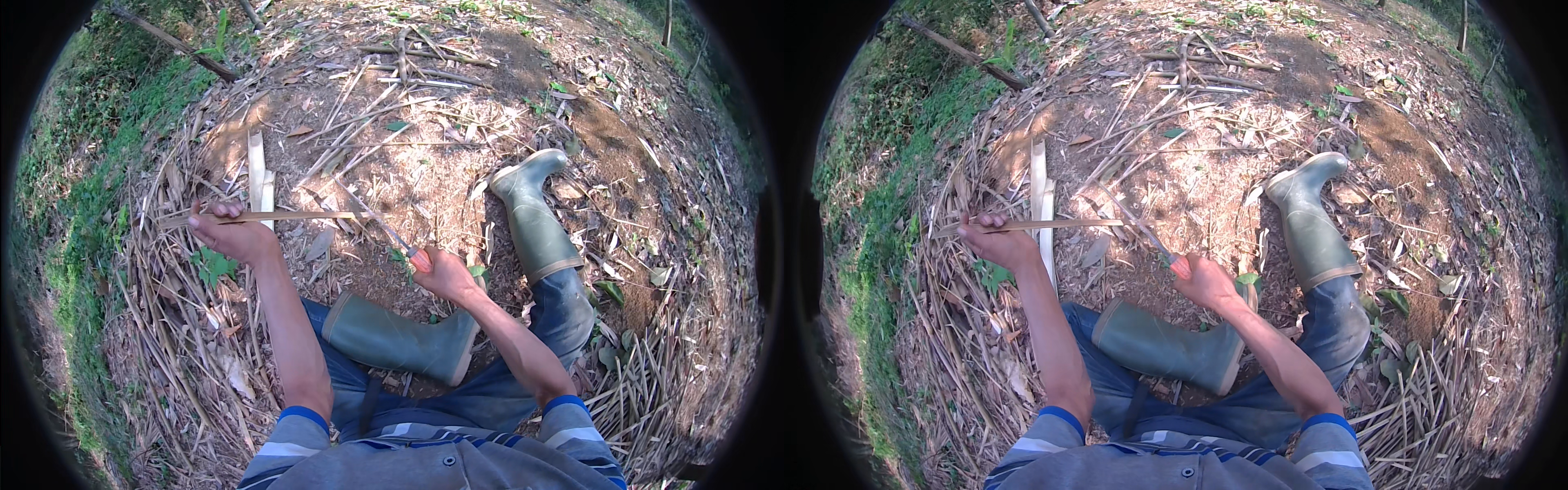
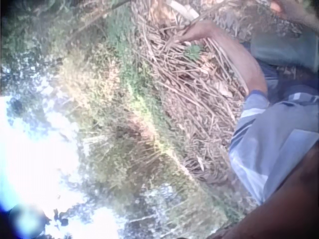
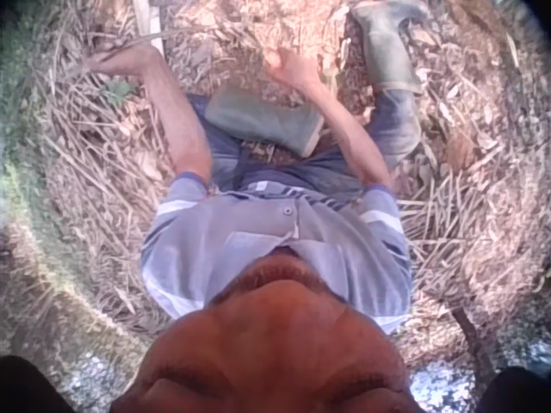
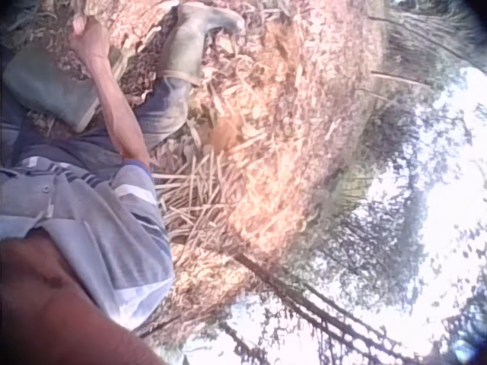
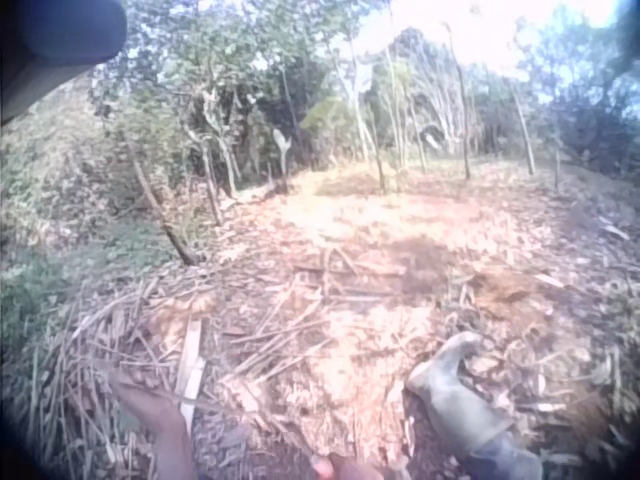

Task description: The person sits on the ground in a wooded area and uses a machete to split thin wooden sticks. They hold the sticks with one hand and strike them with the machete to break them into smaller pieces.

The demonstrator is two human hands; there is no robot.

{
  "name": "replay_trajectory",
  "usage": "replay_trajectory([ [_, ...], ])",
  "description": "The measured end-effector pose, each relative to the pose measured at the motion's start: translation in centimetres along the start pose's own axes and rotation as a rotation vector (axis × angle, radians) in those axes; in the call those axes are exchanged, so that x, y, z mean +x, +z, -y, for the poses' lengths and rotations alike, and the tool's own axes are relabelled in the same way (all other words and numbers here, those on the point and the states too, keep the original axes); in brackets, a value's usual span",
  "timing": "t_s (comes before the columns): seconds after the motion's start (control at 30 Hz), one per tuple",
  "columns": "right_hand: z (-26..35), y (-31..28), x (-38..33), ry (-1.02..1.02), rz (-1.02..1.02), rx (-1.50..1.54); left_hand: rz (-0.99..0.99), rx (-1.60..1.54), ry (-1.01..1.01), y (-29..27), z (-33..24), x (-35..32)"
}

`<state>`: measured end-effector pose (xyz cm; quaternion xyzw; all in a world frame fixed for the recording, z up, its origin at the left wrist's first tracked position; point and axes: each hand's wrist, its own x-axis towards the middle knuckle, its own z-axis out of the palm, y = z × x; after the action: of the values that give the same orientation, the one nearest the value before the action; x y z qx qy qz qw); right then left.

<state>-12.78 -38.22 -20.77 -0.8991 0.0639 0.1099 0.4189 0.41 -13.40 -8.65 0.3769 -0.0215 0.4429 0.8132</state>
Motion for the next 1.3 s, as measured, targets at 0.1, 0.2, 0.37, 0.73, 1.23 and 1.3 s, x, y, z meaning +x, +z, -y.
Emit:
replay_trajectory([
  [0.1,3.1,1.5,-1.4,-0.125,-0.013,0.036,0.011,-0.075,-0.015,0.6,-0.2,-0.6],
  [0.2,5.0,2.6,-1.6,-0.187,-0.007,0.046,0.011,-0.084,-0.005,0.9,-0.2,-0.9],
  [0.37,1.2,4.4,1.7,-0.246,-0.078,0.081,0.086,-0.102,-0.033,0.0,0.5,-0.5],
  [0.73,1.2,2.3,2.2,-0.107,0.024,-0.162,0.021,-0.104,-0.024,-2.1,0.9,1.8],
  [1.23,-6.0,1.2,5.7,0.144,0.186,-0.387,-0.061,-0.066,-0.049,-2.1,0.4,0.9],
  [1.3,-7.8,-0.4,7.1,0.182,0.168,-0.367,-0.035,-0.093,-0.071,-2.2,0.3,1.1],
])
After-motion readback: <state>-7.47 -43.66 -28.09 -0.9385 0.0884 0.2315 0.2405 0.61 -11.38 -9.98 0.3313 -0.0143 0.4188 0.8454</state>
